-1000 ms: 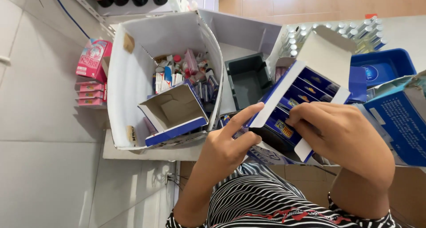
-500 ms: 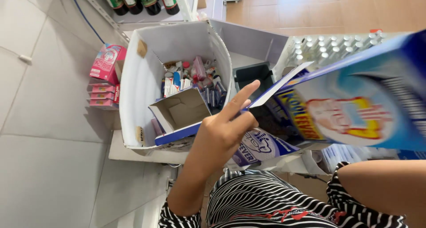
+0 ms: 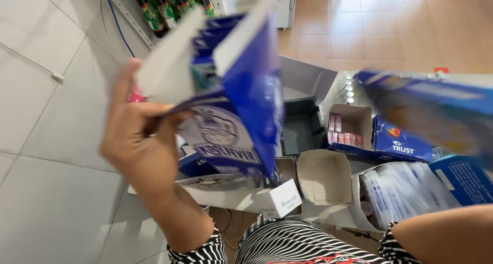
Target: The person organizes small boxes of dental floss and other items from a large white bin into smaller cardboard boxes. They pick up boxes, open them, and place them into designated containers on the floor.
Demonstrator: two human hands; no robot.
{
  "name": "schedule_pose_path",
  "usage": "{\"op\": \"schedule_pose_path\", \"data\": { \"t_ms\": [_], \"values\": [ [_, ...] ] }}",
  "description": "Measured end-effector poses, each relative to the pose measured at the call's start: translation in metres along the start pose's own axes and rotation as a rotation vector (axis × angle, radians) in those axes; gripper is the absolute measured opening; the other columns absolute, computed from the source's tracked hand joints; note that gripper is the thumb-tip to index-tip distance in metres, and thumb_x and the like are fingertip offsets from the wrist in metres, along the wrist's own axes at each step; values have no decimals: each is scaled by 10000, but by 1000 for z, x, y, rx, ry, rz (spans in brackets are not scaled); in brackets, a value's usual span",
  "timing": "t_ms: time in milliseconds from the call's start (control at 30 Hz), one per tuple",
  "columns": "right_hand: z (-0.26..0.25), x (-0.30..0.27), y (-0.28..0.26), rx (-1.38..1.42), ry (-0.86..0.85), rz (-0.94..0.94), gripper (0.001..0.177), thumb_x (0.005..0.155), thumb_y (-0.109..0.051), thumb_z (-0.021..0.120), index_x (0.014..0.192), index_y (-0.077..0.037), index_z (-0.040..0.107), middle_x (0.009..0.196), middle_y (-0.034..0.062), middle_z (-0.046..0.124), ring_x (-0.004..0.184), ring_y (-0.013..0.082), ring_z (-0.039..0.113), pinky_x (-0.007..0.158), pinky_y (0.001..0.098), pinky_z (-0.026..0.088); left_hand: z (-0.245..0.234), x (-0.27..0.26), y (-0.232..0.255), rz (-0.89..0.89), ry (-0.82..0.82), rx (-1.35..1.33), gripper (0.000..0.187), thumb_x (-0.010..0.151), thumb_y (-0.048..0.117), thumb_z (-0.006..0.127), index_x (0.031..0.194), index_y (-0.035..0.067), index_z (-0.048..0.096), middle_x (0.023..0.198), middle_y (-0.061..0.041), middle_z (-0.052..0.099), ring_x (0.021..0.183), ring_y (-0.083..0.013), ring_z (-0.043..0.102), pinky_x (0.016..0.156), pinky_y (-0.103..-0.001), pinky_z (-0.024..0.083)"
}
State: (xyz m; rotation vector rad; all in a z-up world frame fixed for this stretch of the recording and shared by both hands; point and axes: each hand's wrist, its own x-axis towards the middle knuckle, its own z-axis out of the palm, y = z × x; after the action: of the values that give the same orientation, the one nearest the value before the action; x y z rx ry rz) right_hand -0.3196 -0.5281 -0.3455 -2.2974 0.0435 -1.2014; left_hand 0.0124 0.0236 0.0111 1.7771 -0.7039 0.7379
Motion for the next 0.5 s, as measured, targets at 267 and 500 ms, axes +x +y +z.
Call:
{"op": "schedule_pose_path", "data": {
  "t_ms": [267,500],
  "values": [
    [129,268,-277,-50,-48,-76,182,960,145,695,1051,-13,694,938,108,721,876,222,695,752,313,563,24,-5,-100,77,224,158,226,940,-245,783,904,-84,629,1548,-147,534,879,-137,751,693,-231,633],
    [220,269,-214,91,-222,-53,168,935,116,649,1041,-5,698,950,102,704,924,283,624,822,378,526,67,-30,-192,91,181,273,216,852,-219,718,938,-34,651,1534,-148,501,1379,-357,600,981,-370,615]
  ]
}}
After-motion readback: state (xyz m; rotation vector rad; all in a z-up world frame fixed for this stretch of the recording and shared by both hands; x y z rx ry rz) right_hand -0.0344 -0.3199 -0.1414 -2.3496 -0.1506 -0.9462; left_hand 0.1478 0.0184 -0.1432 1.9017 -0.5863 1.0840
